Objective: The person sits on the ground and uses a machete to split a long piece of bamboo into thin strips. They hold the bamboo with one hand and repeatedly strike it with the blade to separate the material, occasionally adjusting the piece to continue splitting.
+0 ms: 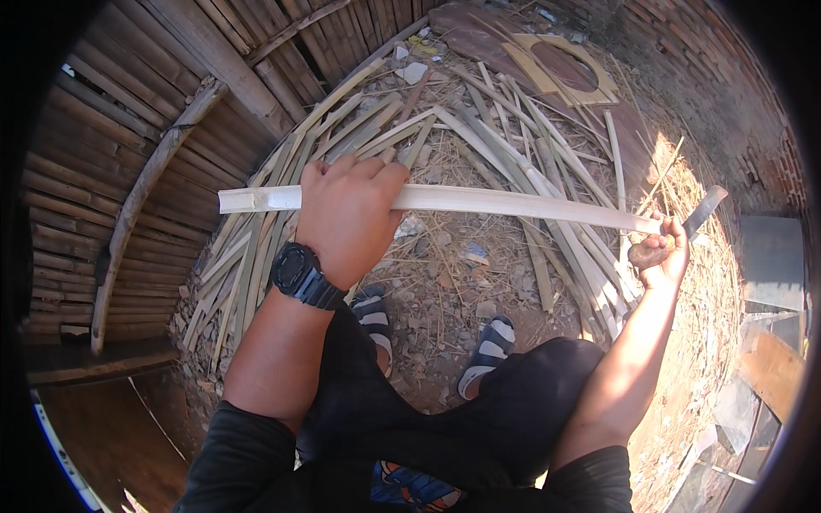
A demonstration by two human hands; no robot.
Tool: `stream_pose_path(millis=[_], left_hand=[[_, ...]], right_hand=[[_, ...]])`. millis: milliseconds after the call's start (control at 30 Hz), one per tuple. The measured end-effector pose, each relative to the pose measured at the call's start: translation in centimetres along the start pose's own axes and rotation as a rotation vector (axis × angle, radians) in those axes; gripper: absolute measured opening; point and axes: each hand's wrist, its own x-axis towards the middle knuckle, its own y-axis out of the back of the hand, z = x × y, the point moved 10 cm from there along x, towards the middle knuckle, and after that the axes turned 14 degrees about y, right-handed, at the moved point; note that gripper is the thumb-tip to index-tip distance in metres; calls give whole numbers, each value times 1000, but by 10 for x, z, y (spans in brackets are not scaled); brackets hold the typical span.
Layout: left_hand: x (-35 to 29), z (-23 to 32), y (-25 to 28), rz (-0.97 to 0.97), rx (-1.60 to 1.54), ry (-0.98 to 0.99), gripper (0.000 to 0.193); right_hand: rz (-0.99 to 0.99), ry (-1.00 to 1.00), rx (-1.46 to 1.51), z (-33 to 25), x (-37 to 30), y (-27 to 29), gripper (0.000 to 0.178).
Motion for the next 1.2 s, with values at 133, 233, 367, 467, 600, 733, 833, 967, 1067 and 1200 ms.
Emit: stream_pose_path(millis=[133,233,367,467,600,733,833,967,1067,1200], left_hand=[[-1,5,-3,-75,4,19,13],[-4,9,-5,-104,-11,25,14],[-6,14,-1,-81,-26,8,14],[-8,14,-2,-110,-25,29,14],[-9,17,-1,-179,-25,40,16],[-7,9,-6,-233,-66,91,23],[-2,-4,-14,-247,-91,144,29],[7,-27,-24,-279,-30,245,38],[11,-32,-33,-276,-46,258,41],[13,-27,-45,-269,-122,249,40]], right_hand=[[-96,67,59,-6,15,15,19],[-115,49,135,-13,14,17,20],[-167,103,142,-22,16,23,19],[-137,142,138,-24,15,24,19],[-201,142,166,-22,18,24,20],[-165,61,33,-14,10,3,24],[50,146,-275,-19,6,15,37],[-64,290,-690,-25,-46,-59,24],[-413,372,-1064,-2,-96,-141,24],[-805,398,-1340,61,-162,-209,32]])
